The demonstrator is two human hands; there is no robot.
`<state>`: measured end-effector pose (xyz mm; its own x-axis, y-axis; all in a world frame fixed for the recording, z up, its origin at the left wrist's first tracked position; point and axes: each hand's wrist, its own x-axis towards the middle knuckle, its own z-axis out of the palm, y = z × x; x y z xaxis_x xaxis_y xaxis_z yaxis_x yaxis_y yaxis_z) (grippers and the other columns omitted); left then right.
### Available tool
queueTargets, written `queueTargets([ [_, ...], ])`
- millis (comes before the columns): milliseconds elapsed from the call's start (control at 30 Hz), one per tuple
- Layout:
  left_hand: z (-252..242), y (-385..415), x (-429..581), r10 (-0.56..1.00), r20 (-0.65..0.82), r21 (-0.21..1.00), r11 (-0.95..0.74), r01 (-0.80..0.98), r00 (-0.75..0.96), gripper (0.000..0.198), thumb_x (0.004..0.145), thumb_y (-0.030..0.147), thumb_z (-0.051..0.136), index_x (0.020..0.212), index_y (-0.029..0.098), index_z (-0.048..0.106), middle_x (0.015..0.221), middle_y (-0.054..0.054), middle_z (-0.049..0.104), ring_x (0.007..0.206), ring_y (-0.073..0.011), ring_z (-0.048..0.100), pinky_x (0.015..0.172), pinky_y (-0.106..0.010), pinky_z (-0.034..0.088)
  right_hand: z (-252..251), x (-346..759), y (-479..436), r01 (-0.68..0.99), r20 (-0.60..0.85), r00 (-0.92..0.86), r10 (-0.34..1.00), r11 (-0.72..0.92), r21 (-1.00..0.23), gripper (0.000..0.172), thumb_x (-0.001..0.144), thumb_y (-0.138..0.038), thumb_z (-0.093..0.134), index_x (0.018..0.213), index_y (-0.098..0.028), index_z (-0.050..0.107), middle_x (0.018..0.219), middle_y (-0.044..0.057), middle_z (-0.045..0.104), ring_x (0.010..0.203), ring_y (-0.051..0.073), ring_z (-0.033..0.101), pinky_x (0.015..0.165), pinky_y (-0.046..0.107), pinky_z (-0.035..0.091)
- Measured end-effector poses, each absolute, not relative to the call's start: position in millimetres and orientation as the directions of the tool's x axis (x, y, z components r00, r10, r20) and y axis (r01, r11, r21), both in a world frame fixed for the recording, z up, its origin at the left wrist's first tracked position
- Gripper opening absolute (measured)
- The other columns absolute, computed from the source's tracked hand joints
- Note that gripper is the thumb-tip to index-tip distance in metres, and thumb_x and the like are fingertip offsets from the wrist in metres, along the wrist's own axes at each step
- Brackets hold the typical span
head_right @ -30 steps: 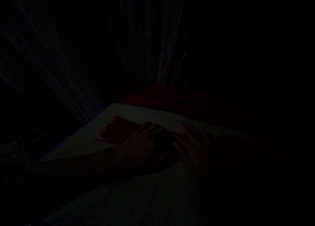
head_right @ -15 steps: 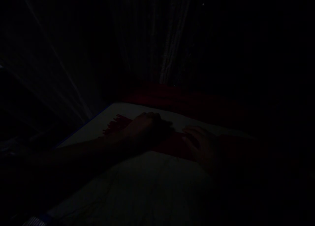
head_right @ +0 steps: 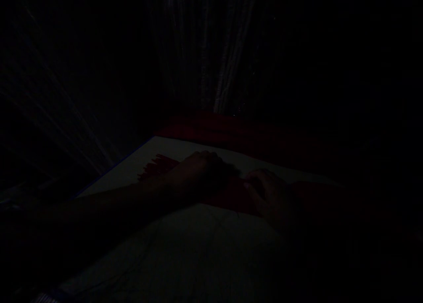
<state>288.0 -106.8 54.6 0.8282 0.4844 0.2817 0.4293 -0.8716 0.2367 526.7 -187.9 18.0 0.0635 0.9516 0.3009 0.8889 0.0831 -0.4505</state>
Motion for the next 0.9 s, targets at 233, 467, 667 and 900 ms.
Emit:
queueTargets([
  [233, 48.2, -104.3, 287.3, 0.518, 0.219, 0.342, -0.834, 0.433, 0.827, 0.028, 0.102, 0.036, 0.057, 0.118, 0.02, 0.073, 0.114, -0.007, 0.074, 0.095, -0.0209, 0.07, 0.082, -0.031, 0.051, 24.2, 524.3, -188.9, 0.812, 0.136, 0.166, 0.977, -0.057, -0.581, 0.056, 0.081, -0.062, 0.056, 0.122, -0.027, 0.067, 0.121, 0.007, 0.069, 0.113, 0.031, 0.065, 0.096, 0.052, 0.051],
  [467, 51.4, -102.8, 291.3, 0.531, 0.162, 0.446, -0.791, 0.418, 0.832, 0.025, 0.095, 0.023, 0.064, 0.117, 0.017, 0.074, 0.116, -0.007, 0.076, 0.098, -0.0206, 0.072, 0.082, -0.028, 0.053, 30.2, 519.0, -189.4, 0.747, 0.1, 0.212, 0.972, -0.095, -0.658, 0.058, 0.072, -0.058, 0.06, 0.118, -0.025, 0.071, 0.113, 0.008, 0.07, 0.109, 0.031, 0.066, 0.092, 0.048, 0.055],
  [667, 59.2, -110.6, 283.8, 0.649, 0.128, 0.537, -0.681, 0.498, 0.75, 0.025, 0.098, 0.034, 0.062, 0.107, 0.017, 0.077, 0.102, -0.006, 0.077, 0.086, -0.0175, 0.071, 0.073, -0.026, 0.05, 33.0, 520.7, -187.6, 0.739, 0.113, 0.223, 0.968, -0.093, -0.667, 0.053, 0.067, -0.063, 0.066, 0.102, -0.024, 0.075, 0.102, 0.008, 0.073, 0.097, 0.03, 0.069, 0.087, 0.045, 0.058],
  [900, 71.3, -113.1, 277.0, 0.738, 0.088, 0.432, -0.634, 0.642, 0.669, 0.032, 0.098, 0.05, 0.061, 0.099, 0.022, 0.076, 0.094, -0.004, 0.077, 0.08, -0.0188, 0.07, 0.068, -0.027, 0.047, 22.0, 532.1, -186.3, 0.843, 0.227, 0.144, 0.963, 0.001, -0.538, 0.046, 0.085, -0.067, 0.055, 0.085, -0.023, 0.069, 0.091, 0.005, 0.071, 0.083, 0.024, 0.068, 0.082, 0.041, 0.055],
])
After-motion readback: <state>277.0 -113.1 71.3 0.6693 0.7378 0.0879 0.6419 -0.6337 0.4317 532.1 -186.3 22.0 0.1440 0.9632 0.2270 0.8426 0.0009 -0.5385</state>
